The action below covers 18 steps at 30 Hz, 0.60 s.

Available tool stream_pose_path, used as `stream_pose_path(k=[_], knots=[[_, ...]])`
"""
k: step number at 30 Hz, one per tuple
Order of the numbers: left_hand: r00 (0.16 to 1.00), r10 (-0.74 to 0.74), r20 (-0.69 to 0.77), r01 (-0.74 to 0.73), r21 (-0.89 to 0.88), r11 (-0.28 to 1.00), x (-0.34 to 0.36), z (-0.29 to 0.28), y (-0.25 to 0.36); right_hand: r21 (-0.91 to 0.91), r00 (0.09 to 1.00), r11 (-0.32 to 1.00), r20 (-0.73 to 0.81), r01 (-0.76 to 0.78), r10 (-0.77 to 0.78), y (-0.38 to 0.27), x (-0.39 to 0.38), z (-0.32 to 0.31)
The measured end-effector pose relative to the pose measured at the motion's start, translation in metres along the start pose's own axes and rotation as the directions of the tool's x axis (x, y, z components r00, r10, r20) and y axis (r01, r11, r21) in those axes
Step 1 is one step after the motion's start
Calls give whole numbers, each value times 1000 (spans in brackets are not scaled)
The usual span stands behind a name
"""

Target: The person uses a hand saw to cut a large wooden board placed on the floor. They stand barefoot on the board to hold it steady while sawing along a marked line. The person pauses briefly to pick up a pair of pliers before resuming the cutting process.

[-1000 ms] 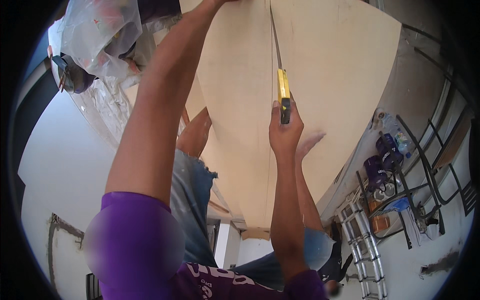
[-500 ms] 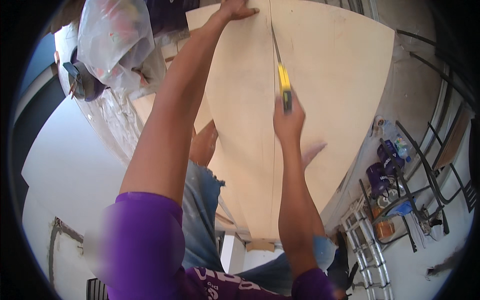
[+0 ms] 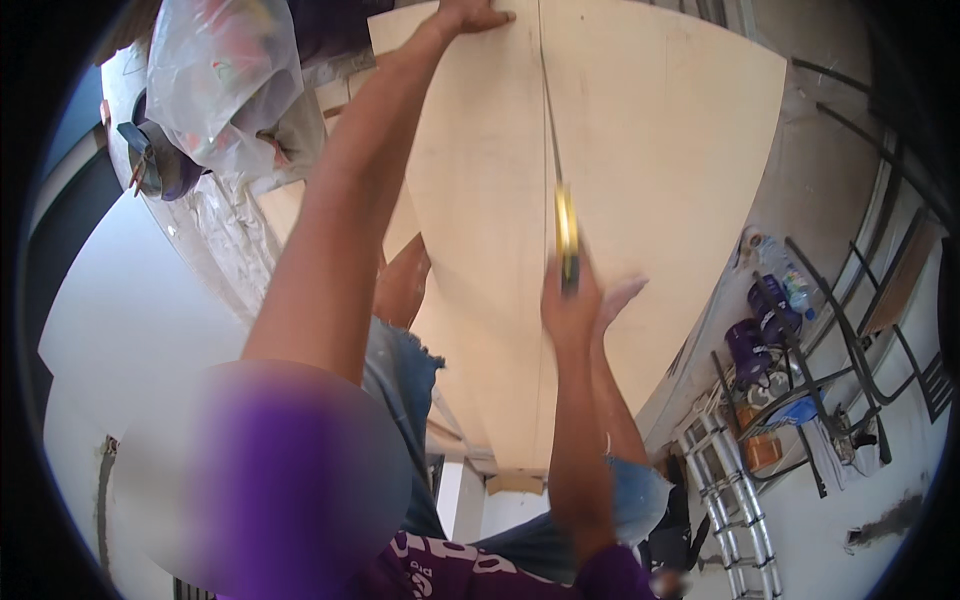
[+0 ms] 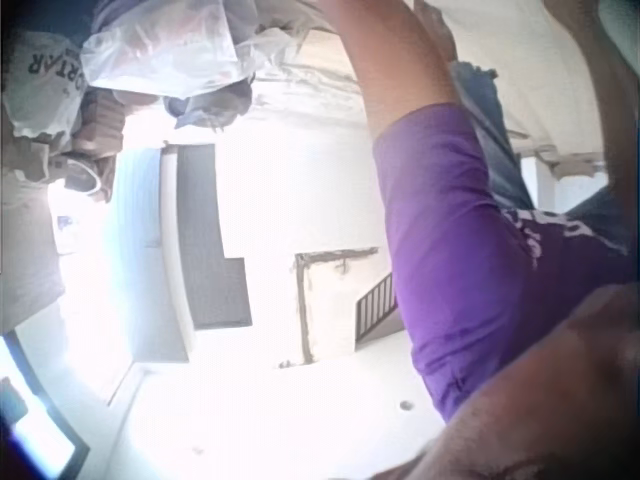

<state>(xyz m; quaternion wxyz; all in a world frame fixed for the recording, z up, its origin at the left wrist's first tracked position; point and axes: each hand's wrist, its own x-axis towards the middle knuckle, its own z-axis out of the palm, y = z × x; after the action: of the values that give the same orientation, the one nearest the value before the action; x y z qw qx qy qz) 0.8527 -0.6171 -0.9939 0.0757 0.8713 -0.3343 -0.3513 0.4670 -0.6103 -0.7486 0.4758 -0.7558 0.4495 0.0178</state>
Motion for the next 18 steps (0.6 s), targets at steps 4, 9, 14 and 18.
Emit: stream_pose_path(k=[4,9,14,18], knots=[[999,-33,-33,34,32,999,-5,-5,-3,62,1000,998,12,-1,0,-9,-68,-49],[997,23,-72,-18,72,997,4,-23,21,56,986,989,100,-138,132,5,88,27],[997,-24,-72,29,75,997,-5,0,-9,1,993,994,-33,113,-113,15,-41,-20],[998,-4,-55,7,48,999,-13,4,-2,49,999,998,-2,42,-42,9,-37,-23]])
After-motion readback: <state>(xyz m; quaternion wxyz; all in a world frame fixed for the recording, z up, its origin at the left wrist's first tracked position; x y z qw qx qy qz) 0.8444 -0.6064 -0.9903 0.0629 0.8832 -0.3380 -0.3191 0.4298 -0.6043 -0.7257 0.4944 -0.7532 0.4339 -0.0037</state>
